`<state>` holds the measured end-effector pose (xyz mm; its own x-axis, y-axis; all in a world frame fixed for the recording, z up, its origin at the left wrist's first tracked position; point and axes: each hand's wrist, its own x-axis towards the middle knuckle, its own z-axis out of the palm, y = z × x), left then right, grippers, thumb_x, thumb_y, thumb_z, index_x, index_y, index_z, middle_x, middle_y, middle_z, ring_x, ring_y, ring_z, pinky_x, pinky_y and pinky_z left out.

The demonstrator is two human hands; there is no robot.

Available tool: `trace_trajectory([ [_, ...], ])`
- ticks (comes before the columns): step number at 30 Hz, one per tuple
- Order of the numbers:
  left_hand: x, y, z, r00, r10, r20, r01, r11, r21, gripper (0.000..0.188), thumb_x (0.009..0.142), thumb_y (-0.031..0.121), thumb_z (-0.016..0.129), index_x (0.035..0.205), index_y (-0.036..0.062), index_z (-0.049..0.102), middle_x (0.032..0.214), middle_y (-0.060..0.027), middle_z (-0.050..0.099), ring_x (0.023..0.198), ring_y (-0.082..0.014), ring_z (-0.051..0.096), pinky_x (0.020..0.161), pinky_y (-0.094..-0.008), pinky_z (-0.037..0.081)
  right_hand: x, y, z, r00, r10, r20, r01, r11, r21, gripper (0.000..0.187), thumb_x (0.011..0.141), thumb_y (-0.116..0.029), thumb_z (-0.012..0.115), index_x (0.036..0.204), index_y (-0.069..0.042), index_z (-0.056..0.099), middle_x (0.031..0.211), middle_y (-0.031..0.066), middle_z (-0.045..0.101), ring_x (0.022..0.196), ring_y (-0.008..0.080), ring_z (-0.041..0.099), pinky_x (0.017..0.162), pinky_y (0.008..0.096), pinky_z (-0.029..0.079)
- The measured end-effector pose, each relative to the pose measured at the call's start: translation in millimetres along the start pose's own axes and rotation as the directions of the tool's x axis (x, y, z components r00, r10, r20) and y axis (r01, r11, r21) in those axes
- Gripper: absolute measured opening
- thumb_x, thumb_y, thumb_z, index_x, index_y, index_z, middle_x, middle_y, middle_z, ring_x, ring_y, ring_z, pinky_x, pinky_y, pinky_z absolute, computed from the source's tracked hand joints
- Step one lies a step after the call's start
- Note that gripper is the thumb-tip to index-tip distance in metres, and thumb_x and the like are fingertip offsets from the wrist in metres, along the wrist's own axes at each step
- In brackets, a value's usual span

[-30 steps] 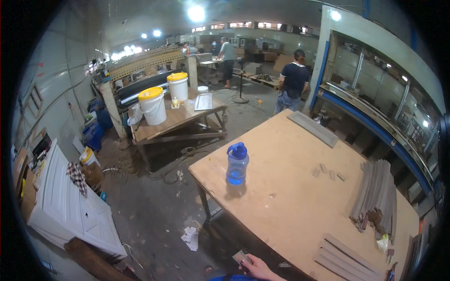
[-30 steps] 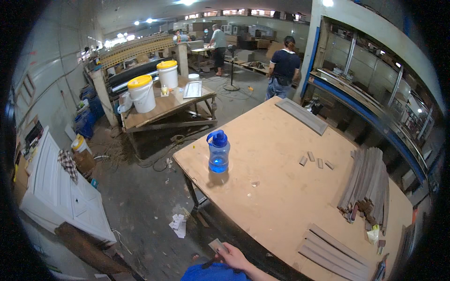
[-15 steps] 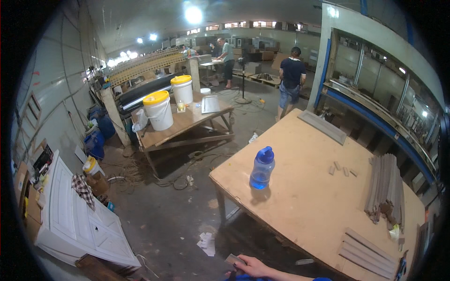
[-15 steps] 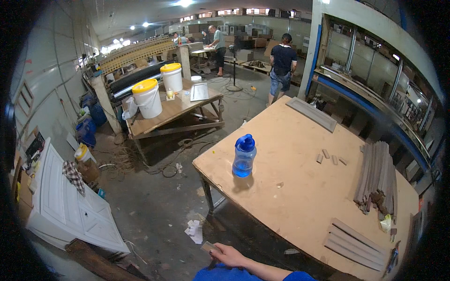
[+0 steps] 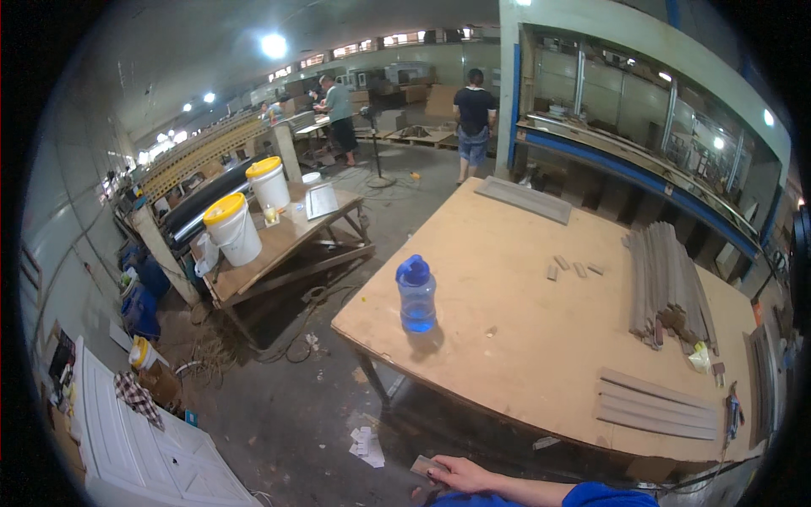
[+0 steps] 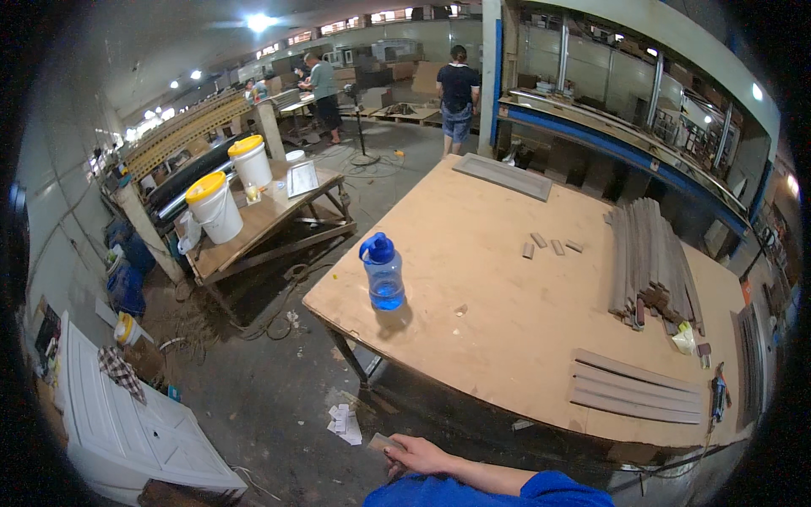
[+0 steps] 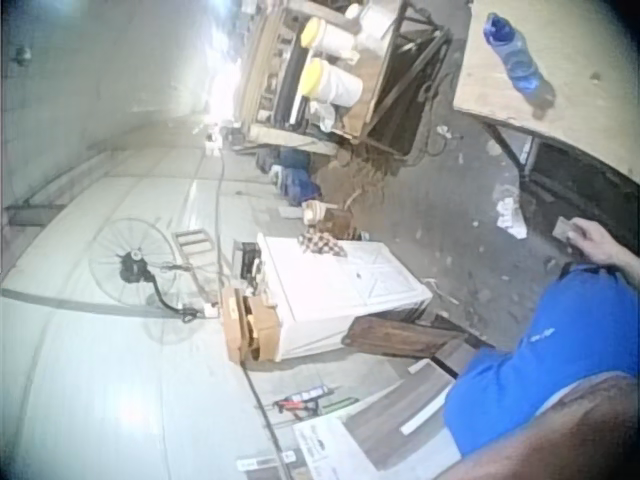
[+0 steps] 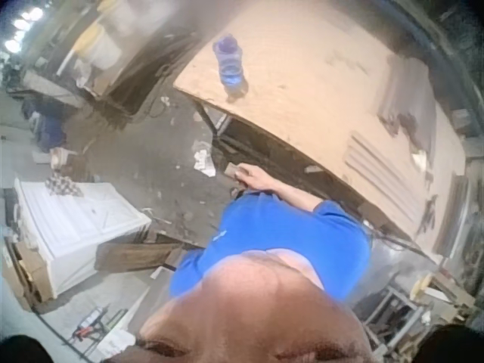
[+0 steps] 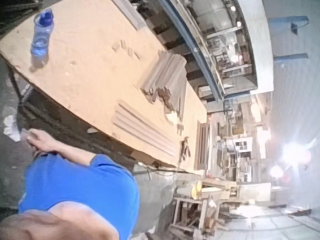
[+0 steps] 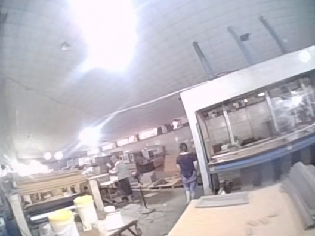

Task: The person applies glue to small wooden blocks using a piping bag, attaches the blocks to the ends of wooden strips, fastens them with a pneumatic nail gun, and stacks the assembled wooden strips.

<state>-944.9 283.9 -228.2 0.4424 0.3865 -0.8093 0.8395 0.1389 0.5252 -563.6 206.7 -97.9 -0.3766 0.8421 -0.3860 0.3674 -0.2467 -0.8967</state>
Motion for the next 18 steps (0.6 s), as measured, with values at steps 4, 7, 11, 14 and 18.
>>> trace_trajectory([
  [4, 2, 33, -6, 1.000, 0.015, 0.008, -0.016, 0.998, 0.061, 0.037, 0.104, 0.032, 0.058, 0.126, 0.0050, 0.071, 0.108, -0.0104, 0.077, 0.101, -0.0194, 0.070, 0.092, -0.0351, 0.054, -26, 10, -8, 0.997, -0.033, -0.067, 0.036, 0.999, 0.034, 0.045, 0.108, -0.045, 0.051, 0.125, -0.005, 0.060, 0.104, 0.0132, 0.075, 0.097, 0.0272, 0.073, 0.087, 0.0400, 0.055],
  [7, 7, 63, -6, 0.999, 0.028, 0.025, -0.030, 0.993, 0.110, 0.037, 0.104, 0.031, 0.058, 0.126, 0.0049, 0.071, 0.108, -0.0103, 0.077, 0.101, -0.0193, 0.071, 0.092, -0.0350, 0.054, -41, 28, -24, 0.992, -0.043, -0.115, 0.052, 0.996, 0.075, 0.043, 0.108, -0.044, 0.052, 0.125, -0.005, 0.060, 0.101, 0.0093, 0.075, 0.089, 0.0218, 0.072, 0.082, 0.0373, 0.056],
  [11, 11, 106, -5, 0.999, 0.038, 0.035, -0.044, 0.984, 0.172, 0.036, 0.104, 0.031, 0.059, 0.126, 0.0047, 0.071, 0.108, -0.0103, 0.077, 0.101, -0.0192, 0.071, 0.092, -0.0349, 0.054, -62, 51, -47, 0.972, 0.075, -0.221, -0.001, 0.947, 0.321, 0.033, 0.108, -0.034, 0.056, 0.125, -0.006, 0.060, 0.097, 0.0028, 0.072, 0.078, 0.0085, 0.063, 0.073, 0.0267, 0.054],
  [14, 16, 138, 7, 0.998, 0.044, 0.050, -0.053, 0.977, 0.205, 0.036, 0.104, 0.030, 0.059, 0.126, 0.0046, 0.071, 0.108, -0.0103, 0.077, 0.101, -0.0190, 0.071, 0.092, -0.0347, 0.054, -83, 73, -62, 0.947, 0.078, -0.310, 0.058, 0.911, 0.408, 0.033, 0.109, -0.033, 0.055, 0.125, -0.005, 0.060, 0.095, 0.0025, 0.071, 0.076, 0.0089, 0.062, 0.072, 0.0272, 0.054],
  [18, 25, 184, 24, 0.996, 0.057, 0.064, -0.071, 0.966, 0.249, 0.035, 0.104, 0.029, 0.059, 0.125, 0.0044, 0.071, 0.107, -0.0102, 0.077, 0.101, -0.0189, 0.071, 0.093, -0.0346, 0.054, -110, 91, -77, 0.933, 0.100, -0.346, 0.059, 0.905, 0.422, 0.033, 0.109, -0.033, 0.055, 0.126, -0.005, 0.060, 0.096, 0.0028, 0.071, 0.076, 0.0088, 0.062, 0.072, 0.0273, 0.054],
])
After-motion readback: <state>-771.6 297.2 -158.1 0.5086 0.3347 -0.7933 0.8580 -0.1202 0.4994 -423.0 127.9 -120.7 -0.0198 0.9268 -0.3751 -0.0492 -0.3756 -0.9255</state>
